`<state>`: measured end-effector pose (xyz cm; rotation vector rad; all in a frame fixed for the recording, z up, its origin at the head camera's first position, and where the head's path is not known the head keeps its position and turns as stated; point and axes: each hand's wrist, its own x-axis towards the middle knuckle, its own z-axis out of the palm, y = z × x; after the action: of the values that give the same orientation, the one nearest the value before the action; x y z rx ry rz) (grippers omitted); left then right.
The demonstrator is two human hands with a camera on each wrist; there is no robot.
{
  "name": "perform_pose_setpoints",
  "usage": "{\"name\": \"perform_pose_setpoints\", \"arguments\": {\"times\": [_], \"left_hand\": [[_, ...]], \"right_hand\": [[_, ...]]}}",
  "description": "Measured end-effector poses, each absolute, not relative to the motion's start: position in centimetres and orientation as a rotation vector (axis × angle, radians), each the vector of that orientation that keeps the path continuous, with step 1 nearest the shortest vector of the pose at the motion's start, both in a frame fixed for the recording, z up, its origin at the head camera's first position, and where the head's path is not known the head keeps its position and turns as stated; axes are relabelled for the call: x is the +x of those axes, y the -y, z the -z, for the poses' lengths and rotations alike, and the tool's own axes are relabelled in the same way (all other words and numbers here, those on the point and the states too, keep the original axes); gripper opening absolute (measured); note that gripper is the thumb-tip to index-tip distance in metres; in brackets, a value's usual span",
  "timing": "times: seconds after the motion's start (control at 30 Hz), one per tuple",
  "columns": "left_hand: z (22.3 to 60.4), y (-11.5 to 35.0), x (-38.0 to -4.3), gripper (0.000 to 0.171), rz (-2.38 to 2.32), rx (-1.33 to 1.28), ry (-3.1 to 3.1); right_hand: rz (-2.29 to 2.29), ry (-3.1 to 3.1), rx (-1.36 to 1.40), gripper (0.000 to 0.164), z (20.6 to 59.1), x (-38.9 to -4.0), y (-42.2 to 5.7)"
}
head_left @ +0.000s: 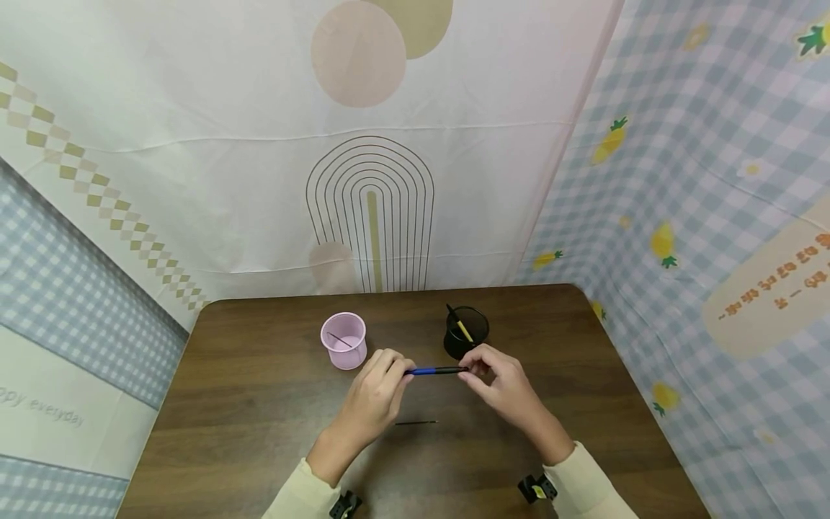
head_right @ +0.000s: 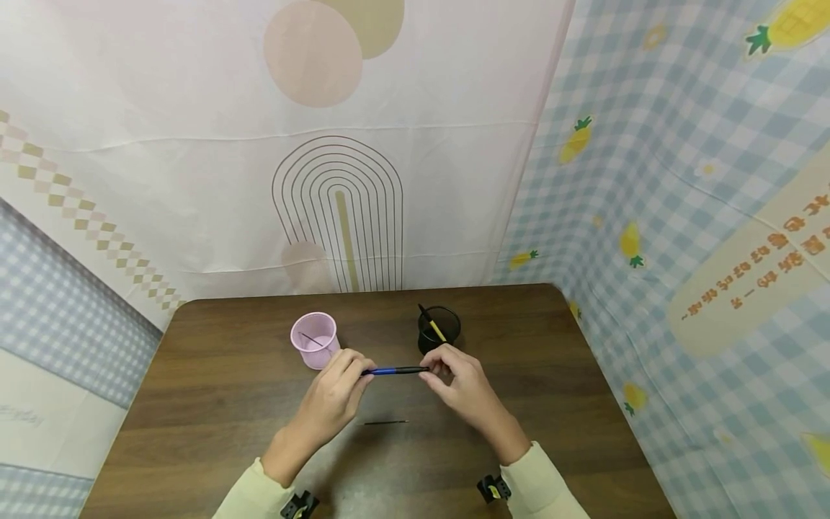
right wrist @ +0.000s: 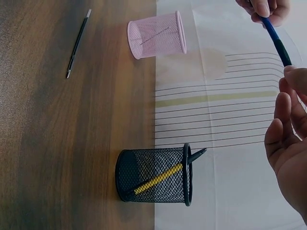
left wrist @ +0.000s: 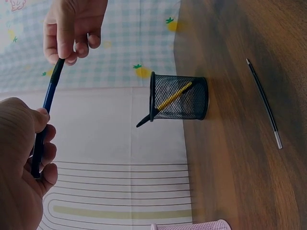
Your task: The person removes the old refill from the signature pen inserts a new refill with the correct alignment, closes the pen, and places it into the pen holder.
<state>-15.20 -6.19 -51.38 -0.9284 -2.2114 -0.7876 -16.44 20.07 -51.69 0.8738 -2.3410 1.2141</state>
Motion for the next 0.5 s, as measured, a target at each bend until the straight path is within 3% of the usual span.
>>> {"name": "perform_pose_setpoints", "arguments": {"times": [0.37, 0.5], "left_hand": [[51.28, 6.17, -15.27, 0.008, 0.766, -0.940, 2.199], [51.22, 6.17, -15.24, 0.008, 0.763, -0.944, 2.199]], "right_hand": [[-1.236, 2.370, 0.895, 0.026, 51.61, -16.52, -20.48], [-1.237, 2.418, 0.877, 0.011, 51.73, -16.43, -20.57]]}}
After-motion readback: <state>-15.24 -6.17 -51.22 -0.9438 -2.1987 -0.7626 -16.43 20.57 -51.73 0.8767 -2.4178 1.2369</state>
